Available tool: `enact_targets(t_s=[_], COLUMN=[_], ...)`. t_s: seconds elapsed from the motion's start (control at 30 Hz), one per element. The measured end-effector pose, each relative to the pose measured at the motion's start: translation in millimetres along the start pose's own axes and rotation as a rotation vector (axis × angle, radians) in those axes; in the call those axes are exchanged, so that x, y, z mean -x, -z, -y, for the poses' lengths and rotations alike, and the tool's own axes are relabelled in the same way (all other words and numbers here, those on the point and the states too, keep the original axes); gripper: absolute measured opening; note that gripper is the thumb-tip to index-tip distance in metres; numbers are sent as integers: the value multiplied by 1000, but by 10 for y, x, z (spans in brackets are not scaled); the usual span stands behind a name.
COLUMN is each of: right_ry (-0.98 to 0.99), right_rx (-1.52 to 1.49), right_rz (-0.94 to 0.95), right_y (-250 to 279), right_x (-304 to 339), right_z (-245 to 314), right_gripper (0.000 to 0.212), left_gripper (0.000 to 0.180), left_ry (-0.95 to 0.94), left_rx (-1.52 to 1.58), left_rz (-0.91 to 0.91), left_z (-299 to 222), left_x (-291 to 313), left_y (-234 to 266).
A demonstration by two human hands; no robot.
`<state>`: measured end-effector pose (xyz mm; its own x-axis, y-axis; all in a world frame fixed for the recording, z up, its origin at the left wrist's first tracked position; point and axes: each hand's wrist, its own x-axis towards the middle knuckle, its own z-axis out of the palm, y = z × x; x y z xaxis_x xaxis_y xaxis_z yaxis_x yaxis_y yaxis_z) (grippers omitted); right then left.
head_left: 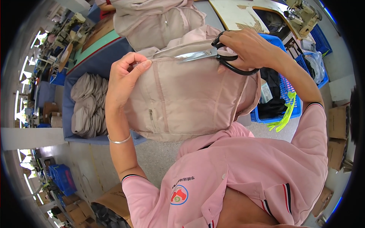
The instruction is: Trimming excess threads from backpacks using scissors in a factory setting.
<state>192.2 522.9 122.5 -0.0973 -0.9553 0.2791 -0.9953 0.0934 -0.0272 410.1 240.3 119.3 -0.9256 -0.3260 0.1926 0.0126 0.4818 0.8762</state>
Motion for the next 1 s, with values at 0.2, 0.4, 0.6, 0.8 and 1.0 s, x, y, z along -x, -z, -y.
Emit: enact_targets(t_s=[0.2, 0.4, 0.6, 0.8, 1.0], right_ry=[-8, -4, -6, -30, -12], right_rx=[-30, -48, -14, 6, 2], right_rz=[41, 30, 42, 74, 102], right_y=[-93, -97, -60, -81, -37], right_x=[28, 55, -56, -81, -80], right_z=[-43, 4, 122, 167, 165], right_gripper=[55, 52, 47, 50, 50], left_gripper=[13, 13, 11, 12, 12], left_ry=[11, 20, 4, -21, -30], left_rx=[38, 33, -35, 5, 56], left_rz=[-11, -8, 25, 30, 32], left_z=[27, 52, -52, -2, 2], left_x=[18, 28, 70, 111, 130], left_y=[8, 22, 3, 41, 45])
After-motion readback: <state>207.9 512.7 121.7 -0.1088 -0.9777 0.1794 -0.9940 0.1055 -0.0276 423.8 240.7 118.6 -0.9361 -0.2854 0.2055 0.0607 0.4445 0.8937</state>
